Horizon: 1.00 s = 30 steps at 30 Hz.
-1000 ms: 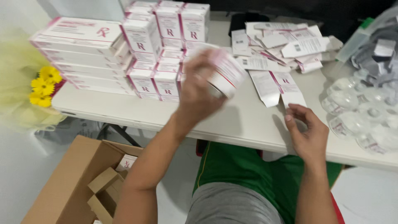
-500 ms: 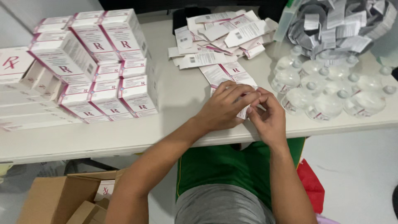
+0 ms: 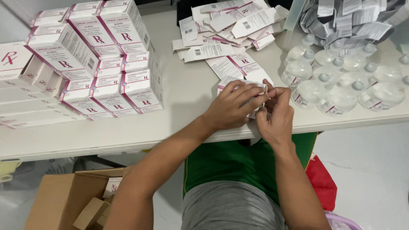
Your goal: The person opens small white boxes labeled with an Rx symbol, places clear plastic bottles inside, applies labels to the bottles, and closes the boxes. The person also retrieves additional bottles from a red bag and a purple basket, placing them on the table before continuing the packaging process.
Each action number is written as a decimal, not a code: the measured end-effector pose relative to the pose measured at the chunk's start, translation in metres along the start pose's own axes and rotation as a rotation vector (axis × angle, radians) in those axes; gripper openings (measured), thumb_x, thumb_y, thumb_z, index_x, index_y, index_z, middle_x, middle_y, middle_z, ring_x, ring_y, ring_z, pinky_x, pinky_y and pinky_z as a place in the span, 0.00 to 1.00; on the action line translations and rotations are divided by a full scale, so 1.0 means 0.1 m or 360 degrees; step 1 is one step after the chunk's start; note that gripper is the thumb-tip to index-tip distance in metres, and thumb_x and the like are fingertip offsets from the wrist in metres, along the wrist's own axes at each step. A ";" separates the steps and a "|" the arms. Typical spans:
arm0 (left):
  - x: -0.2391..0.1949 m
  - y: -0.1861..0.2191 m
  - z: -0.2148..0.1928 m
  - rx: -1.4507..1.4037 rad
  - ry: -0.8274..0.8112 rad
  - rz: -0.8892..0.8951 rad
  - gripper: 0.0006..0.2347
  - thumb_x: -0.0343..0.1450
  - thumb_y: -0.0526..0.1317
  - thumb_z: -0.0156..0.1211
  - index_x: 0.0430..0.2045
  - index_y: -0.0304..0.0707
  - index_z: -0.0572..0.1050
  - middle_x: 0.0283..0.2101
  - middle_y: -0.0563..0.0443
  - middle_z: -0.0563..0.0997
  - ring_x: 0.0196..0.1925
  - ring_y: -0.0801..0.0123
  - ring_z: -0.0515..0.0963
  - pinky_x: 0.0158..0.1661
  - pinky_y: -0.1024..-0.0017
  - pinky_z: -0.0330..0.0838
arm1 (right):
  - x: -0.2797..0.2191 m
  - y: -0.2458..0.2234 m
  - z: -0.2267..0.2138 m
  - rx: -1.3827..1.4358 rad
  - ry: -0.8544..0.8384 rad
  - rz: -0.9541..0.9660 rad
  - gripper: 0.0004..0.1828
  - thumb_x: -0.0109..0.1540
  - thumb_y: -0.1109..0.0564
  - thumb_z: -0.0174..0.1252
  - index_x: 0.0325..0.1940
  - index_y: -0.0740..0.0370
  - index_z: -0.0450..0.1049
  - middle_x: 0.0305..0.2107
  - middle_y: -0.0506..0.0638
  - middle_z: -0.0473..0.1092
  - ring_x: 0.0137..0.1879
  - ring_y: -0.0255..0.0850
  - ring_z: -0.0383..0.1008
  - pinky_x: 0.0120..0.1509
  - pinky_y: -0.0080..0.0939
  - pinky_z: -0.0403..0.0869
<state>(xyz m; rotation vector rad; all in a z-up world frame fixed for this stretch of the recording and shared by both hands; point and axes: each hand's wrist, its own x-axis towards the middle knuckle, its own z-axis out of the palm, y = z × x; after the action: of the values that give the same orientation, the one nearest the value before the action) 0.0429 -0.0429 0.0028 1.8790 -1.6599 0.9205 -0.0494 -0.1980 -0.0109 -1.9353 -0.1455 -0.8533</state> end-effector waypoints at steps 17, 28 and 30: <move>-0.10 0.61 -0.08 -0.0273 0.0791 -0.0514 0.31 0.62 0.42 0.83 0.57 0.46 0.67 0.57 0.44 0.68 0.57 0.56 0.75 0.54 0.64 0.74 | -0.11 -0.24 -0.13 0.0166 0.0545 -0.0327 0.12 0.68 0.73 0.50 0.51 0.71 0.55 0.45 0.59 0.64 0.58 0.46 0.78 0.57 0.36 0.77; -0.43 0.90 0.23 -0.0052 0.1139 -0.0364 0.28 0.67 0.44 0.75 0.56 0.59 0.60 0.57 0.43 0.58 0.60 0.51 0.64 0.55 0.50 0.74 | -0.14 -0.93 -0.34 -0.0220 -0.0063 -0.0417 0.16 0.51 0.72 0.57 0.39 0.64 0.81 0.62 0.66 0.58 0.64 0.55 0.67 0.61 0.47 0.72; -0.49 0.92 0.24 0.0025 0.1135 -0.0276 0.23 0.68 0.41 0.71 0.53 0.61 0.64 0.57 0.42 0.59 0.60 0.48 0.66 0.55 0.45 0.76 | -0.17 -0.92 -0.35 -0.0182 -0.0053 -0.0321 0.10 0.51 0.68 0.62 0.35 0.63 0.79 0.62 0.63 0.61 0.58 0.51 0.68 0.57 0.44 0.71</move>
<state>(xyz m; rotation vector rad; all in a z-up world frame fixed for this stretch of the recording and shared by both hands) -0.0452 -0.0422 -0.0568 1.4206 -1.0432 1.3249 -0.1202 -0.1749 0.0560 -2.0670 -0.3229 -0.9800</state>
